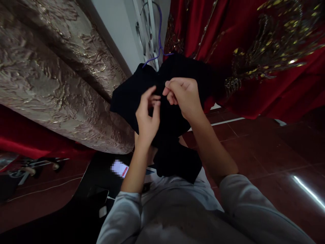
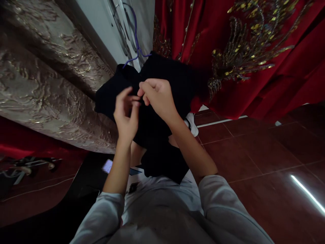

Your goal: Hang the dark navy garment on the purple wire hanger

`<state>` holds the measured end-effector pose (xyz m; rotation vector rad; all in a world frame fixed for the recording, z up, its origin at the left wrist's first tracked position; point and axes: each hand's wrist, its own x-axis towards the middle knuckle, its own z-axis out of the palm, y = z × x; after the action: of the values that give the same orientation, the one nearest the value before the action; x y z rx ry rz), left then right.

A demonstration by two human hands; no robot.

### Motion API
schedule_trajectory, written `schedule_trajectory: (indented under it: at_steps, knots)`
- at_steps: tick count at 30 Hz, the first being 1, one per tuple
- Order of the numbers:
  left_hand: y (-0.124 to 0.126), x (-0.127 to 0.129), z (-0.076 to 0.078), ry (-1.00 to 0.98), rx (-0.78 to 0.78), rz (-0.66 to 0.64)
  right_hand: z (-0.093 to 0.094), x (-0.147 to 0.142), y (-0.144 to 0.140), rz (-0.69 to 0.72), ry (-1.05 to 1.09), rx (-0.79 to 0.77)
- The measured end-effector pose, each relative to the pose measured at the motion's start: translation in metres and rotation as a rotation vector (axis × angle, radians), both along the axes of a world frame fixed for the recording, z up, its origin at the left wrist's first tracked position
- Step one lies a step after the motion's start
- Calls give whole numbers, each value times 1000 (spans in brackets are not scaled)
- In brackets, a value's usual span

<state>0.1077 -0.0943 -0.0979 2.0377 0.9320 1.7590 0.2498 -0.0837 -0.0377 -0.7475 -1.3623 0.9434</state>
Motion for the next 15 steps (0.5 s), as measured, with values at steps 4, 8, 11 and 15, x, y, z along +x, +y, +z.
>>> schedule_trajectory:
  at_steps: [4, 8, 11, 15]
  knots:
    - [11, 1, 43, 140, 135, 38, -2, 2, -2, -50, -26, 56]
    - [3, -6, 55, 142, 146, 97, -37, -2, 6, -149, -66, 53]
    - [8, -36, 61, 8, 227, 295, -71, -10, 9, -124, -126, -62]
    - [53, -98, 48, -357, 166, 416, -83, -27, 2, -30, -191, -62]
